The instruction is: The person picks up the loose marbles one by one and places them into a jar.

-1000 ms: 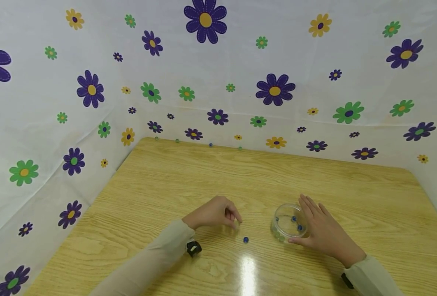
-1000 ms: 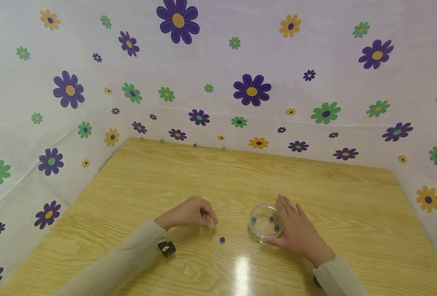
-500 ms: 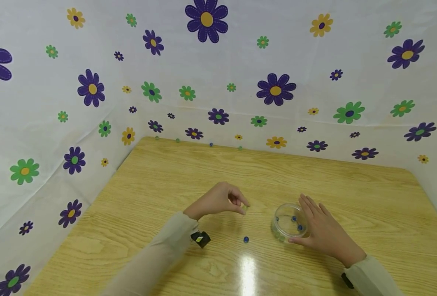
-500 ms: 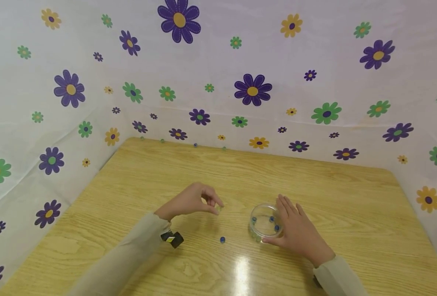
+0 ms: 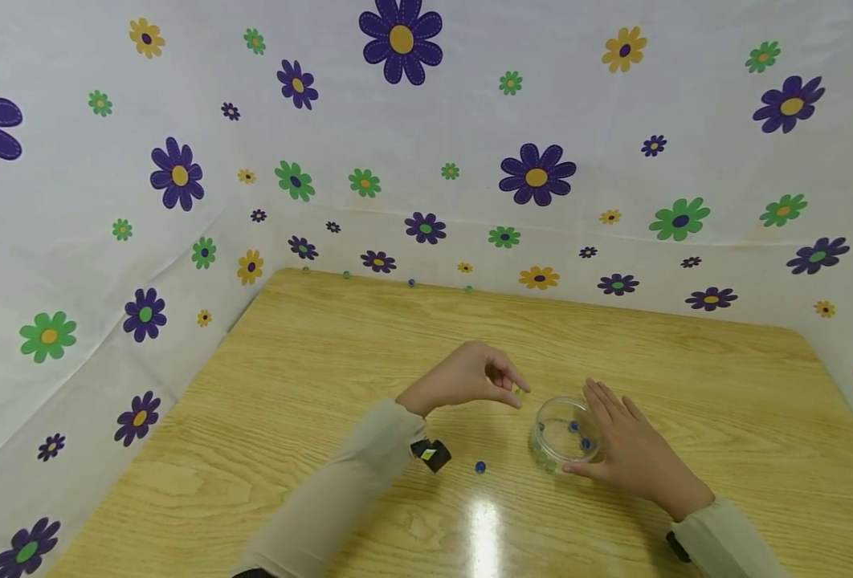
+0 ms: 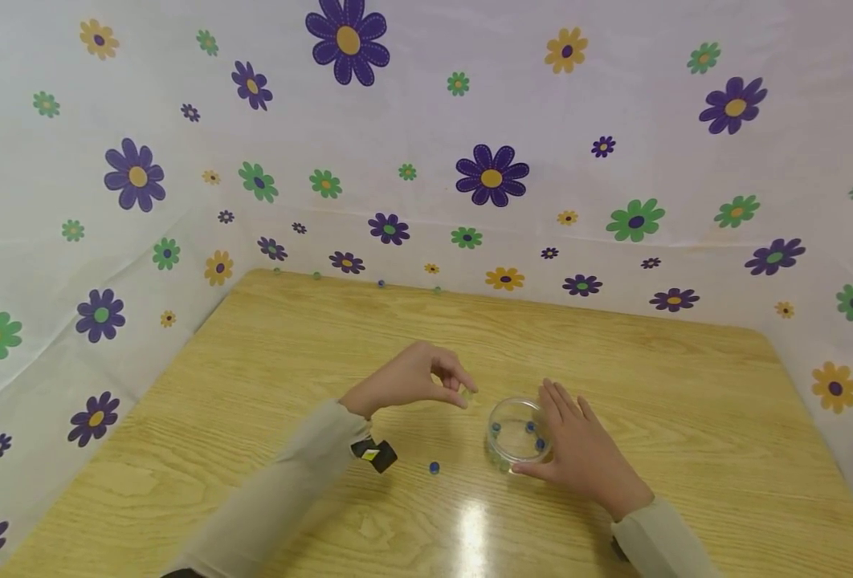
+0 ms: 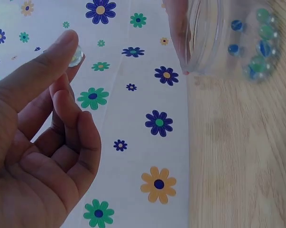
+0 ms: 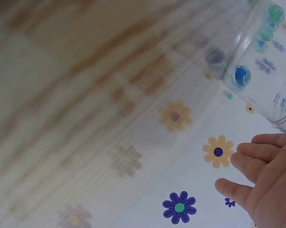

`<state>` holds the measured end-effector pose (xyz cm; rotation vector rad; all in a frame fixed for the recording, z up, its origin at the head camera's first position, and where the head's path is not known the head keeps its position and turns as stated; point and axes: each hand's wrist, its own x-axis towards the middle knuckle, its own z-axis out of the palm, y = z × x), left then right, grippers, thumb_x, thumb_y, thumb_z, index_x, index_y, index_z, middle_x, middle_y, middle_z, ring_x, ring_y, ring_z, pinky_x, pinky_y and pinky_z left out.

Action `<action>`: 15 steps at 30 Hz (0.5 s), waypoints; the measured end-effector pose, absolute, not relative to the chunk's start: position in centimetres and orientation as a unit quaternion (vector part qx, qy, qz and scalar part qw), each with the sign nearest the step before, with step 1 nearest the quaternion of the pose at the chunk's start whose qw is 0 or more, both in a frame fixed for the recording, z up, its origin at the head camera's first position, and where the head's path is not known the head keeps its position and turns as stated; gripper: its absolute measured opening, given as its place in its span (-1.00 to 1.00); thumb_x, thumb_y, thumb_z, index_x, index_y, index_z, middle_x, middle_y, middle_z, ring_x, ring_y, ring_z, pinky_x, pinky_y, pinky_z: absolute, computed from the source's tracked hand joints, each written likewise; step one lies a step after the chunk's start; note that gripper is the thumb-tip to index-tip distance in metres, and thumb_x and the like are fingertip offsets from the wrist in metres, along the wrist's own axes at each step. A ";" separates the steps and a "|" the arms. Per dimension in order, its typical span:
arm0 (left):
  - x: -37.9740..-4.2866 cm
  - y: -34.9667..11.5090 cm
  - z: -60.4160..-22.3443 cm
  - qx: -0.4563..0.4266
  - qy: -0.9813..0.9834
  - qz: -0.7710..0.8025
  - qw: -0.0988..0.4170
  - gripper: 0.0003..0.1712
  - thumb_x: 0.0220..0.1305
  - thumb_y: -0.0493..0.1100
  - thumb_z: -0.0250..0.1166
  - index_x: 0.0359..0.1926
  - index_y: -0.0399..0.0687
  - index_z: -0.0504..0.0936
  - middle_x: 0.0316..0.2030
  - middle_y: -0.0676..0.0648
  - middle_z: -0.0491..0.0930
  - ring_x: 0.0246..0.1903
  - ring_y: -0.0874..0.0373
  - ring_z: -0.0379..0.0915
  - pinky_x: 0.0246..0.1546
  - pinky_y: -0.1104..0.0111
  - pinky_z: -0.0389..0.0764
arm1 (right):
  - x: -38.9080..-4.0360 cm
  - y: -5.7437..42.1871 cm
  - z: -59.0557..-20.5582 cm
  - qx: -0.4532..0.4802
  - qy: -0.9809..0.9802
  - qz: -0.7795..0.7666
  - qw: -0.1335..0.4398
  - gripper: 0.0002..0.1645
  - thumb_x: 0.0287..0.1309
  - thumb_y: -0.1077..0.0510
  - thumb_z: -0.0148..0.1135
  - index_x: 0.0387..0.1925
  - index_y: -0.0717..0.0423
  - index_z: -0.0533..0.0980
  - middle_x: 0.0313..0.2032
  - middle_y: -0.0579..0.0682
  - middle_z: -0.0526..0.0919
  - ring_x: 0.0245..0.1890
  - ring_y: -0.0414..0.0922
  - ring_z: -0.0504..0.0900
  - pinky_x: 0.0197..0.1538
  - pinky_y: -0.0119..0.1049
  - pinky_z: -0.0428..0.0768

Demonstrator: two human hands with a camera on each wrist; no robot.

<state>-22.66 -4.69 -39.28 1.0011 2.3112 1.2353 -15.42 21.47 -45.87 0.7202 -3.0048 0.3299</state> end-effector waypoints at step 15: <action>-24.4 -0.6 -41.1 0.374 0.796 0.432 0.199 -0.78 0.06 -0.23 0.40 -0.23 -0.21 0.73 -0.51 -0.05 0.62 -0.56 0.35 0.40 -0.44 0.56 0.50 | -15.6 21.7 -46.0 0.238 -0.966 0.098 0.023 0.36 -0.14 -0.50 0.23 0.35 0.46 0.05 0.38 0.35 0.10 0.37 0.26 0.12 0.28 0.28 0.17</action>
